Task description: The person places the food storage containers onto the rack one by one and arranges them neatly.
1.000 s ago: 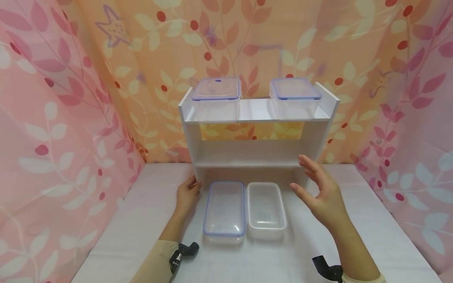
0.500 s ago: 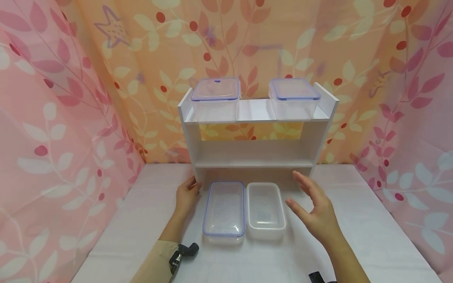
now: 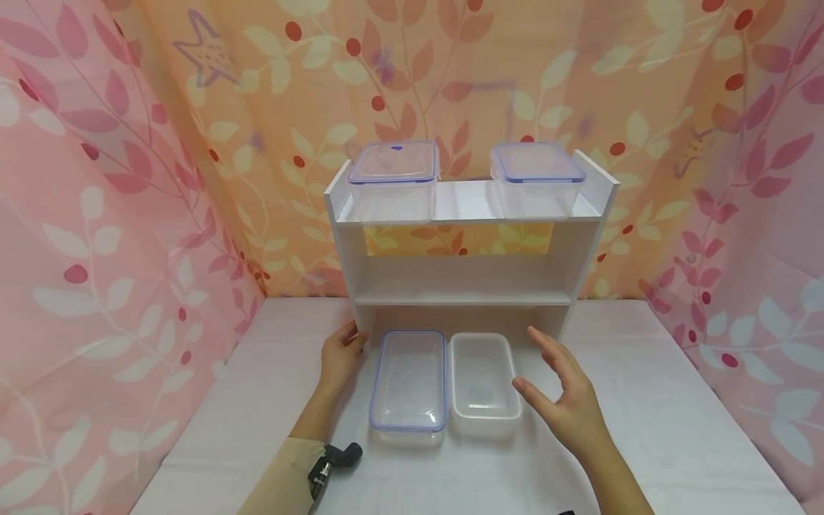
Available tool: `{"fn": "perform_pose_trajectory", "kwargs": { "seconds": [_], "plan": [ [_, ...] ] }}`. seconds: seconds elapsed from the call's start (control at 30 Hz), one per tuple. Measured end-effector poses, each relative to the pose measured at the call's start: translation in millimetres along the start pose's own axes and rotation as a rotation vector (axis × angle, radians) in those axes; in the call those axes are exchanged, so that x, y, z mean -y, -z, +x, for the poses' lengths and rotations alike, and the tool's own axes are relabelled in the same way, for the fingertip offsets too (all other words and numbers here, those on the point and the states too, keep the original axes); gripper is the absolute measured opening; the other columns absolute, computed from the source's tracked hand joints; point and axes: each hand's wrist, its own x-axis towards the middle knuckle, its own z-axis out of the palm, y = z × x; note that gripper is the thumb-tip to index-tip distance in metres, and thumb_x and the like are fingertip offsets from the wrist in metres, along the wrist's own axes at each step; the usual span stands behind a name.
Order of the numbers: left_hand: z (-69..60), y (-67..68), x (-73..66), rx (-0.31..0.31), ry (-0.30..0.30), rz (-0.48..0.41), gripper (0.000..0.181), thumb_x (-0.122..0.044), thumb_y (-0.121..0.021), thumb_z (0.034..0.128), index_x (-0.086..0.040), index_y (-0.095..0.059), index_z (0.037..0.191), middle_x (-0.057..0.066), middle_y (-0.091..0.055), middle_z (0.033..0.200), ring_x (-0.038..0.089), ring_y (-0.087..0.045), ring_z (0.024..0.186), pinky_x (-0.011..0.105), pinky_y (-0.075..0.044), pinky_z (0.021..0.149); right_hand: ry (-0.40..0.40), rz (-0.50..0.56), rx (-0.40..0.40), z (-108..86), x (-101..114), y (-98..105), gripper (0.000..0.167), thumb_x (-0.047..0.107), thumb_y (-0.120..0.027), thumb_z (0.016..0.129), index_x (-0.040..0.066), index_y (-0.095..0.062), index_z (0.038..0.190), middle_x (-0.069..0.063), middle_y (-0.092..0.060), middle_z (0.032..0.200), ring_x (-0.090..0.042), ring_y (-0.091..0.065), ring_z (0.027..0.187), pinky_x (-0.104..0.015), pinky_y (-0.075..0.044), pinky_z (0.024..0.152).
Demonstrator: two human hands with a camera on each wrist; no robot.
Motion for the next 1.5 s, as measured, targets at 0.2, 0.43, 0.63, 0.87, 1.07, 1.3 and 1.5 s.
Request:
{"fn": "perform_pose_trajectory", "kwargs": {
  "seconds": [0.2,0.43,0.63,0.87,1.07,1.3,1.5],
  "plan": [
    [-1.3,0.2,-1.2,0.002,-0.019,-0.002,0.041,-0.012,-0.070,0.0975,-0.005,-0.064,0.138,0.015,-0.068,0.134,0.030,-0.071,0.113,0.038,-0.062,0.075,0.028,-0.010,0.003,-4.4,-12,-7,0.088,-0.011,-0.083,0.076,0.007,-0.045,0.154,-0.011,-0.047,0.157,-0.007,-0.040,0.145,-0.015,-0.033,0.115],
    [-0.2,0.2,0.0,0.007,0.010,-0.012,0.042,-0.014,-0.070,0.0983,-0.006,-0.064,0.139,0.013,-0.067,0.135,0.028,-0.070,0.114,0.046,-0.061,0.080,0.076,-0.003,0.000,-5.3,-24,-15,0.090,-0.012,-0.084,0.074,0.008,-0.046,0.153,-0.019,-0.045,0.156,-0.006,-0.040,0.145,-0.012,-0.031,0.114],
    [1.0,0.6,0.7,0.004,0.013,-0.004,0.041,-0.013,-0.070,0.0982,-0.006,-0.065,0.138,0.012,-0.068,0.135,0.028,-0.070,0.114,0.041,-0.061,0.079,0.034,-0.013,0.016,-7.0,-33,-20,0.087,-0.005,-0.085,0.077,0.012,-0.047,0.153,-0.009,-0.041,0.160,-0.003,-0.036,0.147,-0.008,-0.029,0.113],
    [0.8,1.3,2.5,0.016,0.008,-0.033,0.043,-0.013,-0.070,0.0980,-0.004,-0.063,0.140,0.016,-0.066,0.136,0.030,-0.069,0.115,0.054,-0.060,0.084,-0.062,-0.043,0.089,-13.4,-44,-26,0.088,0.010,-0.087,0.081,0.022,-0.043,0.156,0.000,-0.033,0.165,0.000,-0.026,0.150,-0.004,-0.024,0.110],
    [1.5,1.0,2.4,0.019,0.009,-0.014,0.043,-0.013,-0.070,0.0977,-0.004,-0.063,0.140,0.017,-0.066,0.136,0.030,-0.068,0.118,0.039,-0.061,0.083,-0.131,-0.043,0.139,-19.2,-52,-31,0.088,0.018,-0.085,0.084,0.028,-0.038,0.158,0.004,-0.024,0.169,-0.011,-0.018,0.155,-0.063,-0.026,0.119],
    [1.8,0.6,0.5,0.016,0.008,-0.013,0.043,-0.014,-0.070,0.0977,-0.005,-0.063,0.139,0.016,-0.066,0.136,0.030,-0.069,0.116,0.043,-0.061,0.082,-0.160,-0.029,0.172,-23.3,-57,-35,0.091,0.020,-0.086,0.083,0.022,-0.037,0.159,0.004,-0.017,0.171,-0.031,-0.015,0.157,-0.083,-0.023,0.105],
    [0.1,0.6,1.4,0.005,0.010,0.002,0.042,-0.017,-0.071,0.0974,-0.008,-0.065,0.138,0.011,-0.069,0.134,0.029,-0.069,0.115,0.046,-0.061,0.082,-0.179,-0.008,0.231,-27.6,-60,-38,0.098,0.021,-0.088,0.081,0.020,-0.032,0.161,0.005,-0.007,0.173,-0.049,-0.012,0.153,-0.086,-0.021,0.101]
  ]
}}
